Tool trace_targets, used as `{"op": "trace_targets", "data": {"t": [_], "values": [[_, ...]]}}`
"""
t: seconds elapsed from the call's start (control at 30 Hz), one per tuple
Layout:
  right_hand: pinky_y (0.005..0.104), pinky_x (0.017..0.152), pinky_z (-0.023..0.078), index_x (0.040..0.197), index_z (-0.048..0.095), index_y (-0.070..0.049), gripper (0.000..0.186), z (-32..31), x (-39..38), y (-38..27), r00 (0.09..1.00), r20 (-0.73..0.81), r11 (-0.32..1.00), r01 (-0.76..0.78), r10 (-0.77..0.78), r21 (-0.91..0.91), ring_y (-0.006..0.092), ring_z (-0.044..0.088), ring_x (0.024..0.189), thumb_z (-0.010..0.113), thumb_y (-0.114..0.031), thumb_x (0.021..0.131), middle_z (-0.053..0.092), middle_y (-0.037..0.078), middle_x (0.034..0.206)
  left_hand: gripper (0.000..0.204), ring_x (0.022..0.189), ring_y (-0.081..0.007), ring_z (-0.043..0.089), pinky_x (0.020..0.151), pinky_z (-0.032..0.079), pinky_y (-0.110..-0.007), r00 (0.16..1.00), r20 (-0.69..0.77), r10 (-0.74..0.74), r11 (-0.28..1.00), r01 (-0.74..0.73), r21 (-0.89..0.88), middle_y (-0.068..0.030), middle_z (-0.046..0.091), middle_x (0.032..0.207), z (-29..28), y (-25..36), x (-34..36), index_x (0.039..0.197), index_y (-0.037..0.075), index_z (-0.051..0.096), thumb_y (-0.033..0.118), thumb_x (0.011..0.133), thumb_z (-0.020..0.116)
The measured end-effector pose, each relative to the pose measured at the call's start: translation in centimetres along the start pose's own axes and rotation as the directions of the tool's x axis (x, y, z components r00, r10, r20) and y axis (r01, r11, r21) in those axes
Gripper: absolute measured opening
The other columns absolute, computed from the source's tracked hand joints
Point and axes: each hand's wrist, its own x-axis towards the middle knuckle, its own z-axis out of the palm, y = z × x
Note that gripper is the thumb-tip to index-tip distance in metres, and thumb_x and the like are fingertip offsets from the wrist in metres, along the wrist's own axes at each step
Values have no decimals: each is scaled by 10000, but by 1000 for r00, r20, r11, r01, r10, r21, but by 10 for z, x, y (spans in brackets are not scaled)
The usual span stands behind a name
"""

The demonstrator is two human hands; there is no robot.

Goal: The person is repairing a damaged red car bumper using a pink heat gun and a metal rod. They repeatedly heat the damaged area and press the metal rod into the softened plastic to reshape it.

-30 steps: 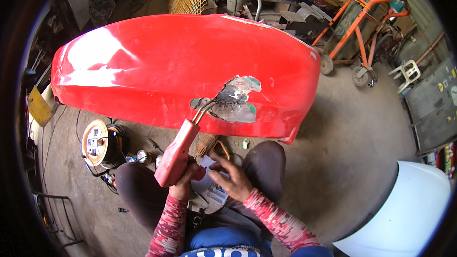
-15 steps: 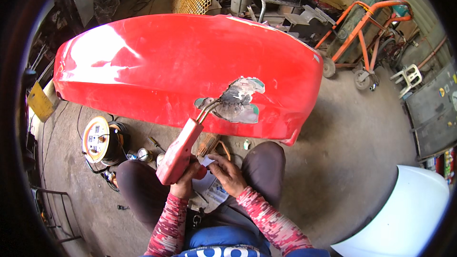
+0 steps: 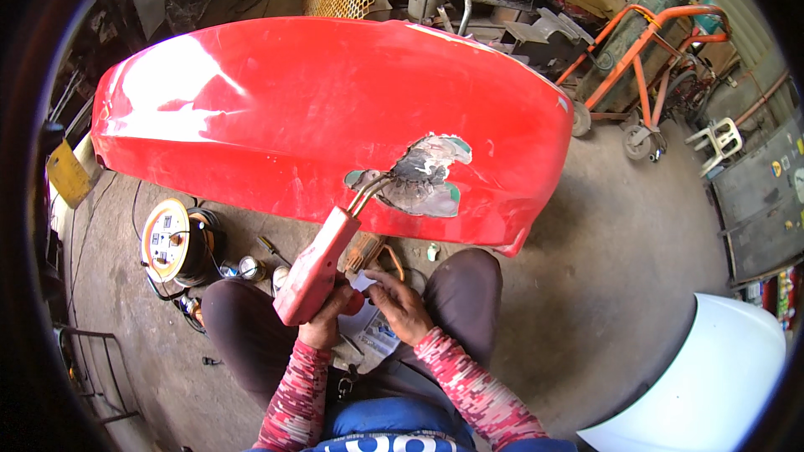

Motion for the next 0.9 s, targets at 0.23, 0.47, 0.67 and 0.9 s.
{"op": "trace_targets", "data": {"t": [0.23, 0.47, 0.67, 0.9], "values": [[293, 959, 470, 1365, 571, -10, 496, 1, 1, -2, 1000, -3, 1000, -5, 5, 9, 144, 598, 1095, 543, -391, 1048, 659, 84, 1207, 319, 892, -153, 643, 808, 522, -311, 998, -29, 48, 999, -48, 12, -41, 656, 978, -1, -6, 1, 1110, 33, 639, 50, 813, 753], [298, 983, 463, 1358, 574, -2, 493, 1, 1, -5, 1000, -7, 1000, 7, -7, 3, 152, 595, 1131, 543, -385, 1049, 650, 90, 1242, 327, 892, -151, 632, 805, 514, -303, 999, -24, 40, 999, -40, 7, -36, 648, 977, -1, -6, 0, 1113, 35, 638, 40, 807, 754], [299, 1004, 451, 1378, 542, 16, 506, -2, 3, -5, 997, 66, 989, -50, 41, 136, 160, 584, 1149, 547, -370, 1051, 631, 97, 1263, 305, 870, -124, 604, 752, 510, -292, 996, 90, 21, 999, -18, -38, -11, 616, 974, -4, 2, 0, 1147, 41, 625, 30, 867, 746], [292, 982, 451, 1393, 513, 29, 539, -3, 4, -11, 997, 59, 989, -49, 42, 138, 153, 596, 1097, 537, -388, 1051, 659, 94, 1183, 304, 876, -127, 603, 774, 509, -301, 996, 79, 44, 999, -45, 23, -16, 617, 970, -8, -1, -2, 1137, 33, 625, 46, 860, 748]]}}
